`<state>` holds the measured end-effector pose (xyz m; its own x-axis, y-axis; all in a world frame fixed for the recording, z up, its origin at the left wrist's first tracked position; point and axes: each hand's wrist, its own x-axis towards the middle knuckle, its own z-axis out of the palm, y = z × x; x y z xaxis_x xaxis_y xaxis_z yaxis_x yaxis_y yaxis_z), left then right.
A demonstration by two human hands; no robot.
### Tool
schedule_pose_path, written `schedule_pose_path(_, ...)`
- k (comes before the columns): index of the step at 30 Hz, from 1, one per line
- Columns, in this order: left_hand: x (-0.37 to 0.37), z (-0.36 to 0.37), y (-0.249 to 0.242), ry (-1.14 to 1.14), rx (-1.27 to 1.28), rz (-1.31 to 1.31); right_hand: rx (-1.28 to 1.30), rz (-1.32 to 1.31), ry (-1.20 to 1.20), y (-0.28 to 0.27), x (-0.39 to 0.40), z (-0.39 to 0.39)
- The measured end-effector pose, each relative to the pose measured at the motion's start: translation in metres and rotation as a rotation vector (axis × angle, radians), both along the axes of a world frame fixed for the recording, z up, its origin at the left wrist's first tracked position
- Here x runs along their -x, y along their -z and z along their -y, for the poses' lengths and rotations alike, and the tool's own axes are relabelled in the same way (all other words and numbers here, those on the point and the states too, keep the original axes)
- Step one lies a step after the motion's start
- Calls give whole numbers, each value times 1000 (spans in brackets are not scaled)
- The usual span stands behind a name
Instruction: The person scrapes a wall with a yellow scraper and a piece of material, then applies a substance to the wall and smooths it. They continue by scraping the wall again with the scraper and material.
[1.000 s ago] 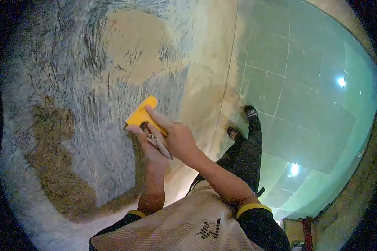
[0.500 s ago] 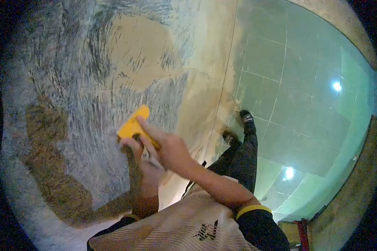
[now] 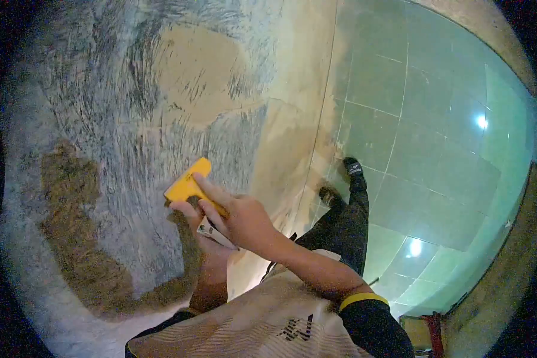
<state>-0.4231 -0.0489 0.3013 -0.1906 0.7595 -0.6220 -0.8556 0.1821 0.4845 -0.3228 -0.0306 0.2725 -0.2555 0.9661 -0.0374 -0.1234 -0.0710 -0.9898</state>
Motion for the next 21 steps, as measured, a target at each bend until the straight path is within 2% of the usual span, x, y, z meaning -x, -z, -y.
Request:
schedule_pose_path(2,-2,-4,-8,129,44,-205,27,-28,27,-10,-2,-12)
schedule_pose_path(4,14,-11,14,42,114,-235,211,76,-63,-15,-11,-31)
schedule_pose_path(6,8,-19,9,179,224,-322,131,20,7,-9,-8,-23)
schedule_pose_path(7,-6,-18,1,65,242,-298,80,44,20,-6,-4,-9)
schedule_pose_path(12,-15,-19,-5,-1,235,-393,48,16,43,-5,4,-7)
schedule_pose_path(15,-21,-10,-10,-70,235,-453,256,34,-66,-10,-11,-28)
schedule_pose_path(16,-24,-13,-10,-85,225,-468,249,38,-56,-8,-11,-24)
schedule_pose_path(18,-29,-19,-10,-118,213,-498,-8,40,27,-1,-3,-3)
schedule_pose_path(20,-20,-24,-3,-128,212,-514,8,24,-5,-2,3,-6)
schedule_pose_path(21,-1,-25,7,33,153,-496,84,27,3,-3,4,-15)
